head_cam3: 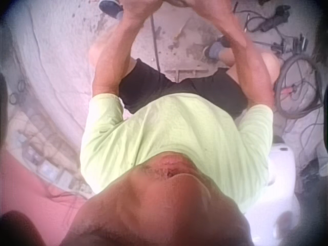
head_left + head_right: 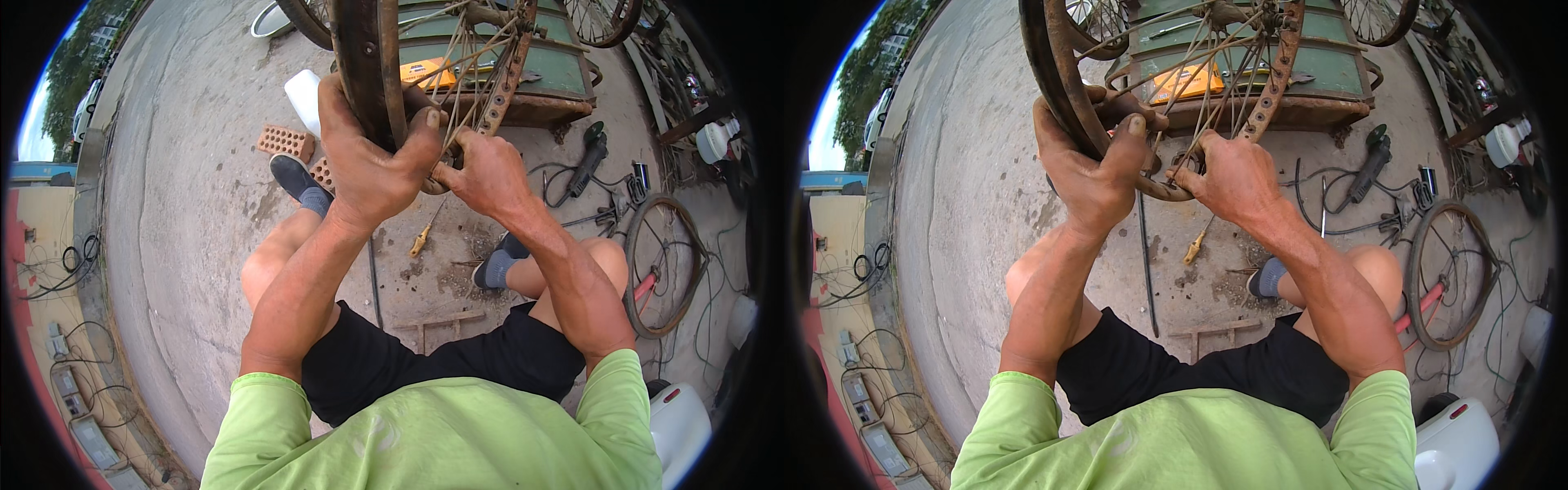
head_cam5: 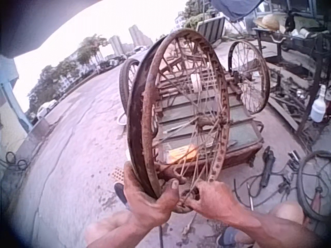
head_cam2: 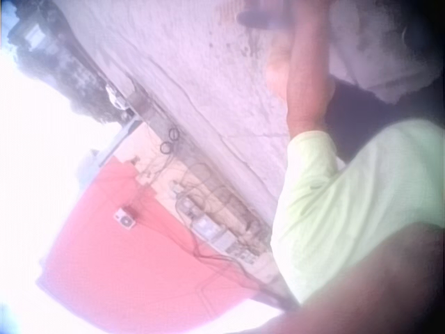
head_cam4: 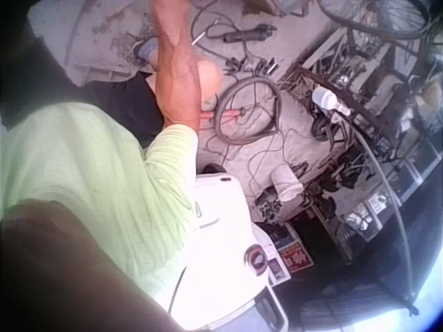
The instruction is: The person sits on the ground and works on a bicycle wheel, repeatedly adjusting and tightening the spokes with a spoke wrench. The wheel is held upright between the legs while the person rotates it to access different spokes.
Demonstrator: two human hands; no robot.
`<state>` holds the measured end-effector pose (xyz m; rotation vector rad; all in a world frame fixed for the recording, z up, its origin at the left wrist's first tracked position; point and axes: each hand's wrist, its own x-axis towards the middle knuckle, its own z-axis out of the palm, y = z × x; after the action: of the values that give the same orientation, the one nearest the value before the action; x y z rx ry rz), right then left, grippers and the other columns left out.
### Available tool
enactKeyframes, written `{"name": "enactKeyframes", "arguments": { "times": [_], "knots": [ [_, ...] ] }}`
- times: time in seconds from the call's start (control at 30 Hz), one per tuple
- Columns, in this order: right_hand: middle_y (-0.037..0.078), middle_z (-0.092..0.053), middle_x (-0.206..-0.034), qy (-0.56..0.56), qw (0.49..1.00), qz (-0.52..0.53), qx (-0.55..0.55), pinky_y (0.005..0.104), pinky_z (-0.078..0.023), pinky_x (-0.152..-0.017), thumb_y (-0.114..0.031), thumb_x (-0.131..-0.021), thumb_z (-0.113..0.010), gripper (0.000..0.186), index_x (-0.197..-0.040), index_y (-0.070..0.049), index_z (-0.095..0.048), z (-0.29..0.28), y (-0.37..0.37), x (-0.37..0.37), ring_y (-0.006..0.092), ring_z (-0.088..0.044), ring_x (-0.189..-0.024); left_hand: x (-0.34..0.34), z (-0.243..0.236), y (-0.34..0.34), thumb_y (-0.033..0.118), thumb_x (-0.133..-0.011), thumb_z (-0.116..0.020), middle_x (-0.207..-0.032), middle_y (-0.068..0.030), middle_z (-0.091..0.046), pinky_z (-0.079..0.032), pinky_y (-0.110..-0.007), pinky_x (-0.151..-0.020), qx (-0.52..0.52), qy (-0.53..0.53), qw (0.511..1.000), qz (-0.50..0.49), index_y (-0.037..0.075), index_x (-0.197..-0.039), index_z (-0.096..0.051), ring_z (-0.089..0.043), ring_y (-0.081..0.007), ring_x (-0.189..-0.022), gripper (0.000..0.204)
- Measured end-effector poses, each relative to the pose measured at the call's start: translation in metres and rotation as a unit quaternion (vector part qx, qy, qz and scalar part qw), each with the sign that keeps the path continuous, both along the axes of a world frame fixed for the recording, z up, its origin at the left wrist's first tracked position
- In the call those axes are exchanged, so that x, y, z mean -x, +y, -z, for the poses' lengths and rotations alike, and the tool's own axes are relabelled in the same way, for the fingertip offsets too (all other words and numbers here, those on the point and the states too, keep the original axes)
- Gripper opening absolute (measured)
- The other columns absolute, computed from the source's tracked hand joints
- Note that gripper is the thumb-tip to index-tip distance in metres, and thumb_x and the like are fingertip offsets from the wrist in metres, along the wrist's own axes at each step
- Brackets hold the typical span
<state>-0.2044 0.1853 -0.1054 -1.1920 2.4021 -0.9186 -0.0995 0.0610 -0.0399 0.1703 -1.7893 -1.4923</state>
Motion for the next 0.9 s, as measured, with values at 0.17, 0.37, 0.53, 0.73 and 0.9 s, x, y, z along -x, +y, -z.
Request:
{"name": "enactKeyframes", "arguments": {
  "times": [0.17,0.37,0.53,0.73,0.9],
  "knots": [
    [0.014,-0.071,-0.075,-0.239,0.967,0.027,0.081,0.0382,-0.053,-0.068,-0.029,-0.089,-0.076,0.044,-0.114,0.007,-0.069,-0.001,0.003,0.006,0.0199,-0.069,-0.074,0.002,-0.001,-0.005,0.000,-0.087,-0.072,-0.097,-0.0117,-0.067,-0.058,-0.030,-0.079,0.026,0.002,0.999,-0.021,-0.001,-0.120,-0.040,-0.070,-0.0160,-0.086,0.046],
    [0.018,-0.074,-0.083,-0.264,0.962,-0.003,0.075,0.0400,-0.054,-0.072,-0.035,-0.091,-0.074,0.042,-0.106,0.005,-0.074,0.006,0.000,0.014,0.0223,-0.071,-0.077,0.003,0.000,-0.005,0.002,-0.087,-0.074,-0.097,-0.0106,-0.067,-0.058,-0.028,-0.072,-0.010,0.020,0.999,-0.028,-0.001,-0.119,-0.039,-0.069,-0.0130,-0.082,0.047],
    [0.018,-0.076,-0.087,-0.056,0.995,0.002,-0.082,0.0408,-0.054,-0.074,-0.036,-0.091,-0.076,0.044,-0.106,0.004,-0.075,-0.016,-0.011,0.001,0.0235,-0.072,-0.079,-0.003,0.001,-0.007,0.001,-0.088,-0.074,-0.098,-0.0112,-0.067,-0.058,-0.027,-0.071,0.037,0.011,0.999,-0.039,-0.002,-0.118,-0.039,-0.069,-0.0131,-0.082,0.046],
    [0.006,-0.070,-0.076,-0.477,0.867,-0.078,0.118,0.0389,-0.052,-0.065,-0.029,-0.092,-0.074,0.035,-0.103,0.004,-0.073,0.015,0.001,0.019,0.0143,-0.064,-0.070,0.000,0.001,-0.011,-0.004,-0.090,-0.066,-0.098,-0.0178,-0.068,-0.060,-0.033,-0.079,0.034,0.012,0.999,-0.014,-0.002,-0.121,-0.039,-0.075,-0.0245,-0.088,0.041],
    [0.015,-0.069,-0.072,-0.162,0.986,-0.029,0.015,0.0441,-0.053,-0.066,-0.033,-0.091,-0.076,0.037,-0.097,0.003,-0.073,-0.002,0.002,0.010,0.0254,-0.069,-0.068,0.000,0.000,-0.004,-0.005,-0.089,-0.066,-0.098,-0.0186,-0.069,-0.060,-0.032,-0.077,0.064,-0.002,0.998,-0.022,-0.001,-0.120,-0.039,-0.075,-0.0238,-0.087,0.041]
  ]
}}
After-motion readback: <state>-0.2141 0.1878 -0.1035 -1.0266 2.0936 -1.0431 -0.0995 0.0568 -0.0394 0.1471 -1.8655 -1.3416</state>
